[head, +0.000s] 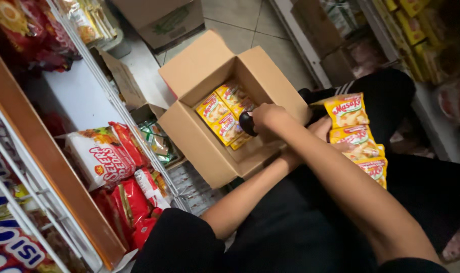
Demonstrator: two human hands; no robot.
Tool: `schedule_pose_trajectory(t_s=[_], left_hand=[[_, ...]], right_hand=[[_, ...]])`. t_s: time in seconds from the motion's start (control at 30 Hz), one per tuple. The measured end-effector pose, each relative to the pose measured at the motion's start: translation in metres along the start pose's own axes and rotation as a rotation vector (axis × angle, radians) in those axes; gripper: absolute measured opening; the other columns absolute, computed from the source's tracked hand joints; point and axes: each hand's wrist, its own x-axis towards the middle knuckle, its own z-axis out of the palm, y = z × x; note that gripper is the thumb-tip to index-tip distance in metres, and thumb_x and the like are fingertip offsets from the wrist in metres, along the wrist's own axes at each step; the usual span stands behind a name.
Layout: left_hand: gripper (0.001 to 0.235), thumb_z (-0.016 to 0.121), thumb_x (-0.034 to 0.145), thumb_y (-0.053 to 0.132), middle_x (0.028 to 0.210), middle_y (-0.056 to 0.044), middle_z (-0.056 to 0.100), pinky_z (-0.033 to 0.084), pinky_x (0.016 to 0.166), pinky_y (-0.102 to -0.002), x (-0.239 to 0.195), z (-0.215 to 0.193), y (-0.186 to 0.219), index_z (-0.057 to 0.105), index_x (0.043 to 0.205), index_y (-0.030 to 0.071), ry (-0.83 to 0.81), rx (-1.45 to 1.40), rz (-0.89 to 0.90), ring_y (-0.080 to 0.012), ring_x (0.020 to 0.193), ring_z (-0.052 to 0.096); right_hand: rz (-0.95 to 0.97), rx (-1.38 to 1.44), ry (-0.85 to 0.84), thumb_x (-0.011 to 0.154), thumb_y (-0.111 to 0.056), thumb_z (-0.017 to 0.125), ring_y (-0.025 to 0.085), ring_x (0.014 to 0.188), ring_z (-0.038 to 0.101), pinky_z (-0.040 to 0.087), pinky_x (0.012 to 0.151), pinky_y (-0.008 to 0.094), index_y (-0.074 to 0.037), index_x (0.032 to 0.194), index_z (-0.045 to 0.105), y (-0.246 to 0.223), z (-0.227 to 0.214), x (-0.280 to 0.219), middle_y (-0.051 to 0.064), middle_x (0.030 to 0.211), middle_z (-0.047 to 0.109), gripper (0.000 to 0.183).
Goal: The person sits on the floor and repeatedly picks up yellow snack packets from a cardboard box. They scan each packet with a handheld barcode scanner, then stack the scanned packets on their lap. After accumulating a stack, they place the packets onto a nearby shelf. This cycle repeats throughout the clip.
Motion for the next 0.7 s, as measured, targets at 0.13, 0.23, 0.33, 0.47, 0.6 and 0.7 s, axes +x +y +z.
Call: schedule_pose_trajectory(t_s=[0.13, 0.23, 0.33, 0.47, 0.6, 0.7], left_hand=[[0.089, 0.084, 0.075, 0.051, 0.137, -0.021, 0.062, 0.047, 0.109, -0.043, 0.003, 0.005, -0.004, 0.056, 0.141, 0.0, 0.01, 0.019, -0.008, -0.0332, 0.127, 0.06], [0.088, 0.083, 0.073, 0.054, 0.134, -0.02, 0.064, 0.049, 0.107, -0.042, 0.005, 0.011, -0.012, 0.058, 0.139, 0.001, 0.025, 0.006, -0.033, -0.0327, 0.124, 0.064], [0.088, 0.084, 0.073, 0.054, 0.133, -0.02, 0.065, 0.049, 0.107, -0.041, 0.005, 0.014, -0.019, 0.058, 0.138, 0.001, 0.041, -0.003, -0.019, -0.0321, 0.123, 0.065], [0.083, 0.086, 0.072, 0.05, 0.129, -0.018, 0.068, 0.051, 0.105, -0.04, 0.008, 0.018, -0.028, 0.061, 0.134, 0.002, 0.024, -0.014, -0.047, -0.0303, 0.119, 0.067], [0.076, 0.086, 0.074, 0.044, 0.128, -0.015, 0.07, 0.054, 0.103, -0.039, 0.014, 0.022, -0.038, 0.061, 0.133, 0.002, 0.05, 0.006, -0.026, -0.0271, 0.117, 0.069], [0.069, 0.08, 0.091, 0.023, 0.143, -0.019, 0.061, 0.047, 0.113, -0.04, 0.017, 0.013, -0.04, 0.05, 0.146, -0.003, -0.026, 0.261, 0.239, -0.0291, 0.132, 0.059]], right_hand=[[-0.003, -0.042, 0.042, 0.084, -0.017, 0.073, 0.032, 0.111, 0.071, 0.059, 0.091, 0.043, -0.01, 0.113, 0.077, -0.002, 0.019, 0.018, 0.015, 0.12, 0.072, 0.031], [0.002, -0.042, 0.143, 0.09, -0.016, 0.067, 0.031, 0.11, 0.072, 0.059, 0.089, 0.043, -0.01, 0.113, 0.077, -0.006, 0.036, 0.027, 0.013, 0.121, 0.073, 0.025], [-0.014, -0.076, 0.159, 0.094, -0.022, 0.066, 0.03, 0.111, 0.072, 0.059, 0.088, 0.042, -0.012, 0.112, 0.077, -0.008, 0.038, 0.027, 0.012, 0.122, 0.073, 0.024], [-0.112, -0.152, 0.346, 0.092, -0.018, 0.065, 0.031, 0.109, 0.069, 0.06, 0.081, 0.043, -0.012, 0.107, 0.078, -0.012, 0.026, 0.012, 0.011, 0.115, 0.074, 0.021], [-0.27, -0.01, 0.693, 0.083, -0.016, 0.07, 0.034, 0.102, 0.066, 0.057, 0.079, 0.047, -0.009, 0.104, 0.076, -0.001, -0.002, -0.046, 0.012, 0.108, 0.07, 0.023], [-0.471, 0.313, 0.974, 0.082, -0.019, 0.074, 0.037, 0.101, 0.064, 0.056, 0.085, 0.049, -0.008, 0.11, 0.074, 0.045, -0.021, -0.115, 0.015, 0.104, 0.069, 0.03]])
